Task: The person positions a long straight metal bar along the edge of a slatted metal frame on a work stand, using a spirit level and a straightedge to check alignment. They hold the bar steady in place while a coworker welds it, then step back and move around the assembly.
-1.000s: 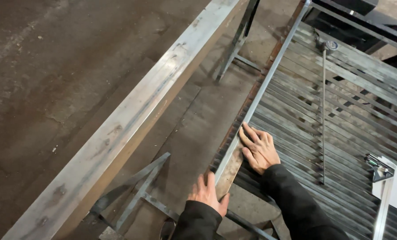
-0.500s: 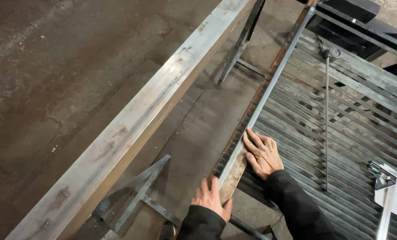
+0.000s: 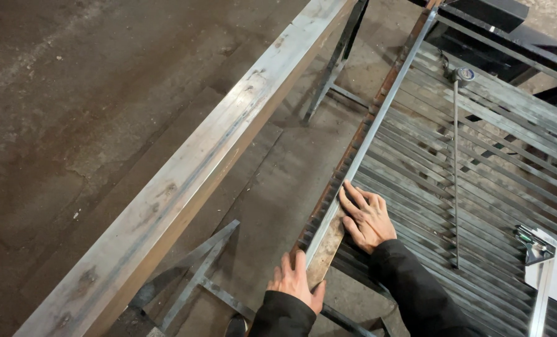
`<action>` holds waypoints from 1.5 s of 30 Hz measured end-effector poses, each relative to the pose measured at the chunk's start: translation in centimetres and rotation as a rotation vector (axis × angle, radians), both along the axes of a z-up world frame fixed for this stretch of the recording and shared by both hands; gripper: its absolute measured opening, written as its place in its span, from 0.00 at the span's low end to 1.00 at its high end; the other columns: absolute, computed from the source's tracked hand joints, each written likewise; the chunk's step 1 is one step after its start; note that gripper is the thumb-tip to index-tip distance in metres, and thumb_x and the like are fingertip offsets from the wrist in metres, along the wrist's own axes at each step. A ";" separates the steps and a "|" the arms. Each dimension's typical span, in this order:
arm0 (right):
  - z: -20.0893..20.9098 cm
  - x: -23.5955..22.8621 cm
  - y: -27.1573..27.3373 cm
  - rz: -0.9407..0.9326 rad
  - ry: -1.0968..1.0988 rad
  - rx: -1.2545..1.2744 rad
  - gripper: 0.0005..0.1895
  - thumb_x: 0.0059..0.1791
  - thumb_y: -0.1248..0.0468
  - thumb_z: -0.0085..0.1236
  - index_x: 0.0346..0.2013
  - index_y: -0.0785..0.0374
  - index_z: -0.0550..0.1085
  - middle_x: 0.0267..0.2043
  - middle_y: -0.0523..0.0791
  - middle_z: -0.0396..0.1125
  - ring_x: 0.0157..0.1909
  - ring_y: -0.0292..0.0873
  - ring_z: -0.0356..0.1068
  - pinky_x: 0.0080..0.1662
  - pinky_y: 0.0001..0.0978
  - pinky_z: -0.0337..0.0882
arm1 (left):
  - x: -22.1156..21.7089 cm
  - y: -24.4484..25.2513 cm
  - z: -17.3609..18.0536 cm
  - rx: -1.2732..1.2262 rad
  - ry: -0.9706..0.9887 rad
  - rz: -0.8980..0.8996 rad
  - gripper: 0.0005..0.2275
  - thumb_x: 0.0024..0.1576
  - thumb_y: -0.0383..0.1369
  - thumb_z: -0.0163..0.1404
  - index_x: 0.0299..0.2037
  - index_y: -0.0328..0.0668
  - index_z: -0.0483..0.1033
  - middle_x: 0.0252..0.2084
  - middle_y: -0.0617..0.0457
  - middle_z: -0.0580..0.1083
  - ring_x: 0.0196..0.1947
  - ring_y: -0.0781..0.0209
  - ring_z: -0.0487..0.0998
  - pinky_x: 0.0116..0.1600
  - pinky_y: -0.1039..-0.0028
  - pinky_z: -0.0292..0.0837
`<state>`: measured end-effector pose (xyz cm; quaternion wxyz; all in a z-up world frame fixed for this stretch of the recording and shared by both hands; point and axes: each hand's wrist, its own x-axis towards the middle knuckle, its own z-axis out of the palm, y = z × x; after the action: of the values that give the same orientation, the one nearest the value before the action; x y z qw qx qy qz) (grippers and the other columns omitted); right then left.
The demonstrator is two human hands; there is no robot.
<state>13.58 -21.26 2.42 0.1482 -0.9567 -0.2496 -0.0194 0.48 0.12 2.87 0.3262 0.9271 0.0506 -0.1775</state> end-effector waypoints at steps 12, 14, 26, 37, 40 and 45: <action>0.1 -0.1 0.0 0.001 -0.018 0.008 0.35 0.48 0.53 0.45 0.70 0.59 0.62 0.77 0.50 0.51 0.68 0.57 0.56 0.67 0.51 0.49 | 0.0 0.0 0.0 -0.001 -0.009 0.007 0.37 0.48 0.45 0.63 0.64 0.43 0.55 0.62 0.35 0.61 0.53 0.33 0.71 0.49 0.47 0.71; 0.1 -0.1 0.0 0.000 -0.014 0.023 0.35 0.48 0.53 0.45 0.70 0.59 0.62 0.77 0.50 0.51 0.67 0.57 0.56 0.67 0.51 0.49 | -0.2 -0.2 -0.5 0.009 -0.035 0.012 0.37 0.48 0.45 0.63 0.64 0.43 0.56 0.62 0.34 0.61 0.52 0.33 0.71 0.49 0.47 0.71; 0.1 -0.2 0.1 -0.005 -0.014 0.014 0.35 0.49 0.54 0.45 0.70 0.60 0.63 0.77 0.50 0.51 0.67 0.56 0.56 0.67 0.51 0.49 | 0.2 0.1 0.8 0.010 0.034 -0.014 0.38 0.50 0.46 0.62 0.66 0.42 0.54 0.61 0.35 0.61 0.53 0.35 0.72 0.49 0.49 0.73; 0.1 -0.1 0.0 0.007 -0.020 0.024 0.36 0.48 0.54 0.46 0.70 0.61 0.62 0.76 0.50 0.52 0.68 0.56 0.55 0.68 0.52 0.49 | -0.1 -0.1 0.1 -0.005 -0.060 0.019 0.38 0.48 0.44 0.64 0.65 0.42 0.55 0.60 0.35 0.63 0.52 0.33 0.72 0.49 0.48 0.71; 0.0 0.0 0.0 0.011 -0.028 0.011 0.36 0.47 0.53 0.46 0.70 0.61 0.62 0.76 0.51 0.52 0.68 0.56 0.56 0.67 0.52 0.49 | -0.1 -0.1 0.1 -0.010 -0.073 0.028 0.38 0.47 0.43 0.64 0.64 0.42 0.56 0.59 0.35 0.64 0.51 0.34 0.72 0.49 0.48 0.71; -0.3 0.1 -0.1 0.005 -0.034 0.008 0.36 0.47 0.53 0.47 0.70 0.60 0.63 0.76 0.49 0.52 0.68 0.56 0.56 0.68 0.51 0.49 | -0.1 -0.1 0.2 -0.011 -0.090 0.034 0.37 0.46 0.43 0.64 0.63 0.42 0.57 0.59 0.36 0.64 0.51 0.33 0.72 0.48 0.49 0.72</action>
<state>13.67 -21.35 2.12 0.1478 -0.9550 -0.2544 -0.0364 0.40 0.06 3.03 0.3361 0.9314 0.0505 -0.1303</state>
